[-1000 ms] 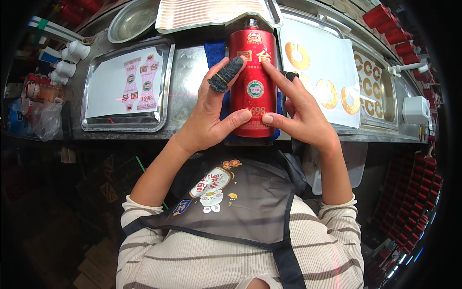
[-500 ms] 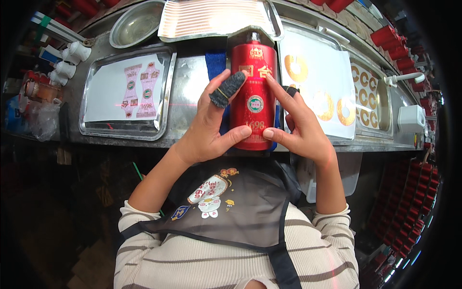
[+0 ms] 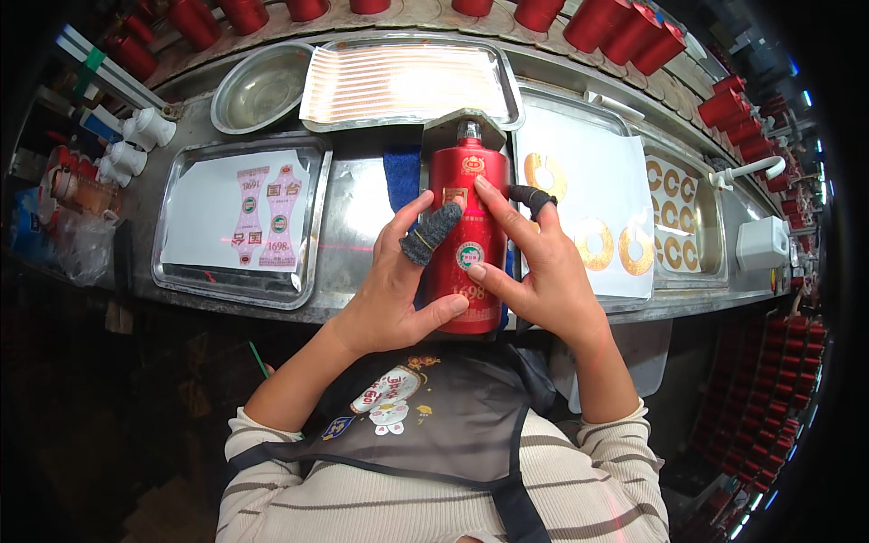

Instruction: The person applies gold circular stickers to the top of a red cylindrical container and then applies a rectangular label to its side. They also handle a large black board and peel additional stickers from a sheet.

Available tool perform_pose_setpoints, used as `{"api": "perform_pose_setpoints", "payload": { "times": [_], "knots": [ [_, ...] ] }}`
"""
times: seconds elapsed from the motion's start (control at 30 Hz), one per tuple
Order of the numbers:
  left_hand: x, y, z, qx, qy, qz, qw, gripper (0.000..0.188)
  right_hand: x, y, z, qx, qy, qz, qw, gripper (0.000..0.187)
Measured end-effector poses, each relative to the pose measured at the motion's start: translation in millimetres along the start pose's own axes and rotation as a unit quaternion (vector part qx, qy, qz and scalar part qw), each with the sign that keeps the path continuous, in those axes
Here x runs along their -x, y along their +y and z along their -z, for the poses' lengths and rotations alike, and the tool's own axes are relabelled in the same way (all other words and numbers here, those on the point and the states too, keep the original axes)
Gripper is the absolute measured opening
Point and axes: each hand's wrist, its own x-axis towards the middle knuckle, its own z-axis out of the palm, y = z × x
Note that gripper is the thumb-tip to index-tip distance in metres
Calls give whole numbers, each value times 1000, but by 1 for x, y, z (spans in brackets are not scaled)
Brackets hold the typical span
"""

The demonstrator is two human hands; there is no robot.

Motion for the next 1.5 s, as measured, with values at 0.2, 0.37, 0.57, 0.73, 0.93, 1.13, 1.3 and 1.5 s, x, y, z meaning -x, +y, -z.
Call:
{"api": "perform_pose_setpoints", "payload": {
  "times": [0.2, 0.37, 0.57, 0.73, 0.93, 1.13, 1.3, 1.5],
  "knots": [
    [1, -2, -2, 9, 9, -11, 1000, 86, 0, -2, 2, 3, -8, -2, 1000, 79],
    [-1, 0, 1, -5, -4, -8, 1000, 86, -1, -3, 3, 15, -13, 3, 1000, 81],
    [-4, 4, 6, -23, -19, -20, 999, 86, -1, 1, -1, -2, -3, -1, 1000, 91],
    [-3, 6, 6, -10, -9, -10, 1000, 88, -6, 20, -7, -191, 53, -44, 979, 90],
    [7, 5, -10, 234, 29, 75, 969, 90, -6, 54, -9, -371, 162, -135, 904, 54],
    [10, 2, -6, 140, 17, 1, 990, 89, 17, 8, -8, -102, 84, 17, 991, 69],
    [5, 5, -6, 98, -6, 17, 995, 89, 18, 3, -10, -52, 52, 7, 997, 74],
    [10, 3, -10, 104, 24, 11, 994, 88, 19, 0, -9, -51, 32, -5, 998, 76]
  ]
}}
